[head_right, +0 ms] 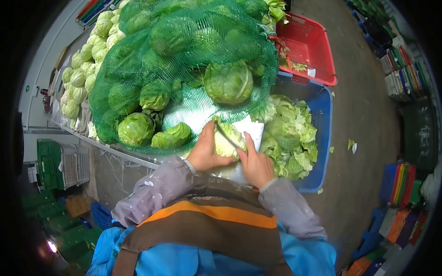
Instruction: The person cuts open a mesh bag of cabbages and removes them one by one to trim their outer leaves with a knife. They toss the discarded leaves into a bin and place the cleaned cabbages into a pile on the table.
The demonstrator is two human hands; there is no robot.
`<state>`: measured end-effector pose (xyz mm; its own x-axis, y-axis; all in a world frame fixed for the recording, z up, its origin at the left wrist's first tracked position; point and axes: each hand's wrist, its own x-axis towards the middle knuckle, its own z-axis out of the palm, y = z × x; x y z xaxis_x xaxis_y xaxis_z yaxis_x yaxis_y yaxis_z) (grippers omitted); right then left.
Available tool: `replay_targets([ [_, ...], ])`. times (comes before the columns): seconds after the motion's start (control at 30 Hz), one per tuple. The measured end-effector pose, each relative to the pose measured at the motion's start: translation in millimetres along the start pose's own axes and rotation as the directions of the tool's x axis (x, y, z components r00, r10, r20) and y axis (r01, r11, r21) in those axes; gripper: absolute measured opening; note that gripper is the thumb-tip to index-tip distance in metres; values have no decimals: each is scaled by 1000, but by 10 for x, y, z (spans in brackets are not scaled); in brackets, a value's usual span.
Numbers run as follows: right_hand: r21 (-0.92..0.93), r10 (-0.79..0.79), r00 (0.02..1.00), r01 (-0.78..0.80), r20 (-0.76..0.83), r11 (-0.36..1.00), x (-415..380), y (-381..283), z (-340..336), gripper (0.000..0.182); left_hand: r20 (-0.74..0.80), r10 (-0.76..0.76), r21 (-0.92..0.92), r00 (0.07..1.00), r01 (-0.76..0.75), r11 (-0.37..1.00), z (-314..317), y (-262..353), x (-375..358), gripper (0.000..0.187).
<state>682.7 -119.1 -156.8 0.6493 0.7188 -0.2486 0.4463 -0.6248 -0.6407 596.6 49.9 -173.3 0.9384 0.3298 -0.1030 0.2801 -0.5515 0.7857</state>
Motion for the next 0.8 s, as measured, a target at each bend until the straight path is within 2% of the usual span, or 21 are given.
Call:
replay_targets([
  [0.03, 2, 11, 1000, -11, 5, 1000, 21, 0, 98, 52, -4, 15, 17, 1000, -15, 1000, 37, -23, -15, 120],
  [0.1, 328, 102, 966, -19, -238, 944, 158, 104, 310, 45, -27, 32, 28, 999, -31, 999, 50, 0, -13, 119],
  [0.13, 327, 73, 948, 34, -309, 944, 177, 140, 351, 43, -49, 45, 48, 998, -43, 998, 38, 2, -14, 118],
  [0.17, 330, 75, 946, 35, -314, 943, 185, 156, 315, 43, -46, 50, 52, 998, -48, 998, 28, 7, -19, 118],
  [0.23, 303, 21, 969, 56, -245, 951, 184, 172, 138, 45, -94, 85, 51, 992, -81, 995, 39, 41, -58, 116],
  [0.27, 276, 133, 987, -105, -86, 955, 175, 30, -50, 45, -95, 87, 49, 992, -82, 995, 39, 64, -83, 116],
  [0.3, 274, 129, 988, -100, -88, 956, 175, -34, -133, 45, -87, 119, 47, 989, -115, 992, 32, 84, -108, 115],
  [0.37, 117, -68, 997, 73, -43, 990, 173, -114, -191, 44, -76, 150, 53, 986, -146, 988, 9, 93, -141, 114],
  [0.4, 40, -158, 979, 164, -128, 986, 229, -42, -173, 41, -25, 130, 69, 991, -128, 989, 4, 93, -130, 112],
  [0.43, 44, -156, 980, 162, -128, 986, 265, -31, -227, 41, 28, 107, 83, 994, -109, 991, 4, 86, -127, 111],
  [0.5, -123, -291, 946, 274, -146, 954, 309, -23, -345, 34, 44, 109, 75, 993, -112, 991, -27, 102, -112, 109],
  [0.53, -176, -325, 939, 302, -117, 937, 316, 24, -331, 24, 56, 113, 66, 992, -117, 991, -33, 109, -121, 106],
  [0.57, -174, -322, 940, 300, -114, 938, 320, 70, -276, 24, 60, 110, 64, 992, -113, 991, -26, 97, -154, 106],
  [0.63, -67, -140, 969, 129, -204, 989, 426, 223, -103, 18, 37, 185, 78, 982, -187, 979, -36, 36, -200, 105],
  [0.67, -94, -121, 953, 99, -278, 991, 507, 463, 64, 18, 26, 186, 82, 982, -187, 979, -40, -30, -245, 105],
  [0.7, -96, -133, 951, 110, -279, 989, 483, 627, 155, 18, 14, 237, 26, 971, -238, 971, -41, -131, -325, 106],
  [0.73, -79, -99, 931, 76, -351, 994, 414, 757, 237, 21, 1, 291, -24, 957, -291, 956, -67, -239, -396, 107],
  [0.77, -58, -69, 906, 49, -417, 997, 383, 746, 243, 24, -9, 288, -46, 958, -288, 957, -126, -282, -487, 108],
  [0.8, -27, 58, 913, -76, -404, 997, 307, 737, 255, 30, -62, 188, -169, 980, -196, 966, -125, -309, -577, 102],
])
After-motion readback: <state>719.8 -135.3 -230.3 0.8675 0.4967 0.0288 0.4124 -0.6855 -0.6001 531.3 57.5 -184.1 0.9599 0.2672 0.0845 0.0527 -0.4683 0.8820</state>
